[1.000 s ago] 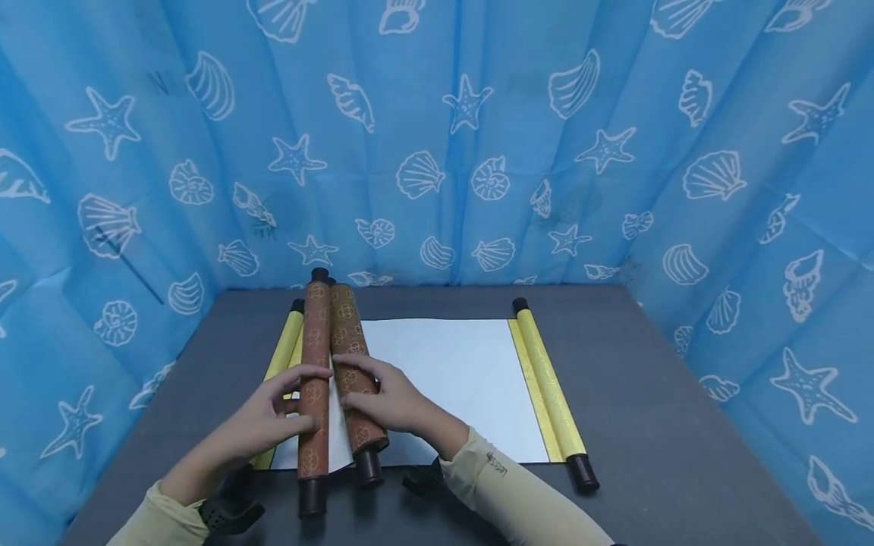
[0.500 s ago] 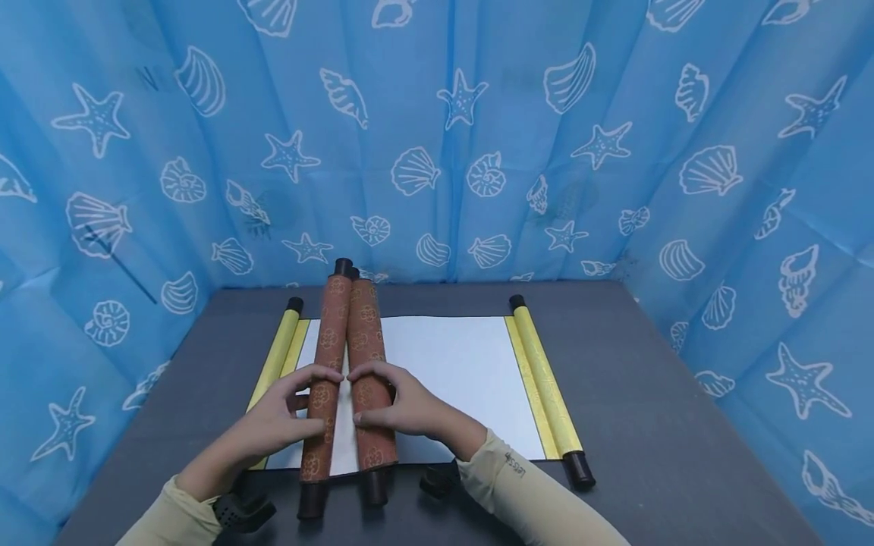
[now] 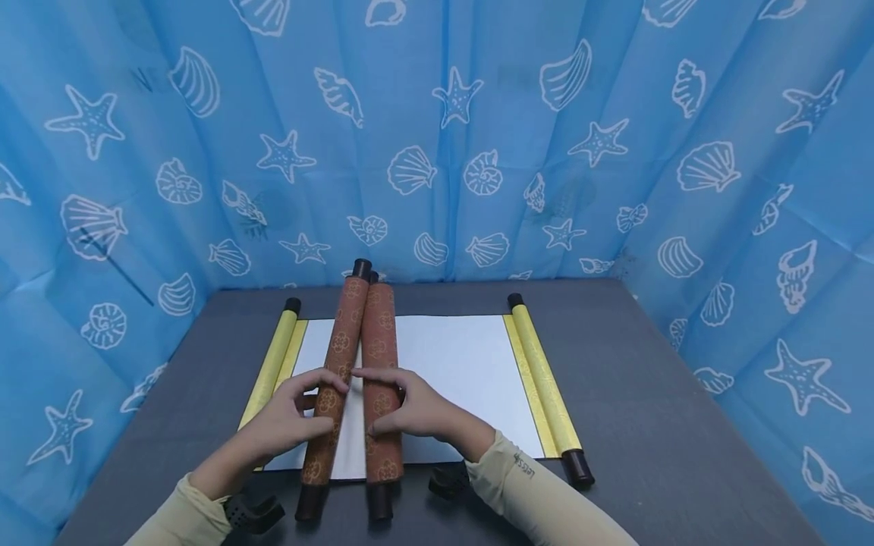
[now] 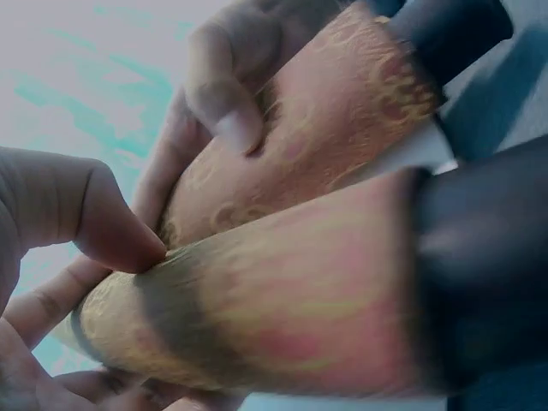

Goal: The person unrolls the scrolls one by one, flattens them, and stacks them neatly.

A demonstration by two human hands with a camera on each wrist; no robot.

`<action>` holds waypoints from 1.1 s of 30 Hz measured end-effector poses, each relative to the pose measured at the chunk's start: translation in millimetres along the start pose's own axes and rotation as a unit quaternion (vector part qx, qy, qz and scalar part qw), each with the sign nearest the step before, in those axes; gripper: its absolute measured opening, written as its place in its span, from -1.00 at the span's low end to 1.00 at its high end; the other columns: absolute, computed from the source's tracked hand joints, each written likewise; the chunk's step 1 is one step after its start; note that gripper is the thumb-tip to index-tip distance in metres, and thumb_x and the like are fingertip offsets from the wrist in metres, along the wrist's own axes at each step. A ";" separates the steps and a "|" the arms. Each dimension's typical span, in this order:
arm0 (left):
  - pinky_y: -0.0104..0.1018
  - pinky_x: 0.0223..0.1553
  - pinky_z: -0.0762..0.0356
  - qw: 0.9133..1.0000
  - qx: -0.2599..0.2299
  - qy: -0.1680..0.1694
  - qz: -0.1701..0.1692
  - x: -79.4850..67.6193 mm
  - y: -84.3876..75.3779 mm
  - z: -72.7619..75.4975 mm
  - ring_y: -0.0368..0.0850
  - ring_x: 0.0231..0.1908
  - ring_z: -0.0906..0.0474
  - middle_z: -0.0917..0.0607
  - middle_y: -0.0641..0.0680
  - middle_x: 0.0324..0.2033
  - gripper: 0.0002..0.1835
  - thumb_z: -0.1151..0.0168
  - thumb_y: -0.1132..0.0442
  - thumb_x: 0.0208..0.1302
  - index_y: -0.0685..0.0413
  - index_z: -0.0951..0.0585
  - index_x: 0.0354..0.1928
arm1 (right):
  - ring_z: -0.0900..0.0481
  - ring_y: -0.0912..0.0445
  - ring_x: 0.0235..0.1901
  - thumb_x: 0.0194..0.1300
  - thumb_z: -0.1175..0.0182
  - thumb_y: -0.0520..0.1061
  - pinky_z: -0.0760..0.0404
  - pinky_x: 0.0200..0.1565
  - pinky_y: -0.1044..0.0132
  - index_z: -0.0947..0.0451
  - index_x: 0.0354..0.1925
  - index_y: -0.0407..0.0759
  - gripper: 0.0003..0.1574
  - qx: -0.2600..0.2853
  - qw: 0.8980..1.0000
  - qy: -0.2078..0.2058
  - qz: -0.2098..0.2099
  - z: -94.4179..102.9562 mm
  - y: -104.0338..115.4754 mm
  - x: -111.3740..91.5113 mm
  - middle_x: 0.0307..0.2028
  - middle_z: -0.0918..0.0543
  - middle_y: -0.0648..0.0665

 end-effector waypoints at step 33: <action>-0.02 -0.10 -0.78 0.996 -0.067 0.053 0.011 0.6 1.1 -1.1 0.13 -0.01 -0.68 -0.37 0.35 0.40 -0.57 -0.19 0.32 0.57 0.13 -0.45 0.40 | -0.59 -0.14 0.11 0.41 -0.40 -0.10 -0.75 -0.09 0.00 -0.52 0.38 0.03 -0.38 0.005 0.990 -0.134 -0.036 16.5 -0.4 -25.9 0.33 -0.45 -0.31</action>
Point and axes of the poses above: each hand's wrist, its own x-axis towards the middle knuckle, its own z-axis out of the back of the hand, y = z × x, the point moved 4 cm from there along x, towards the middle knuckle
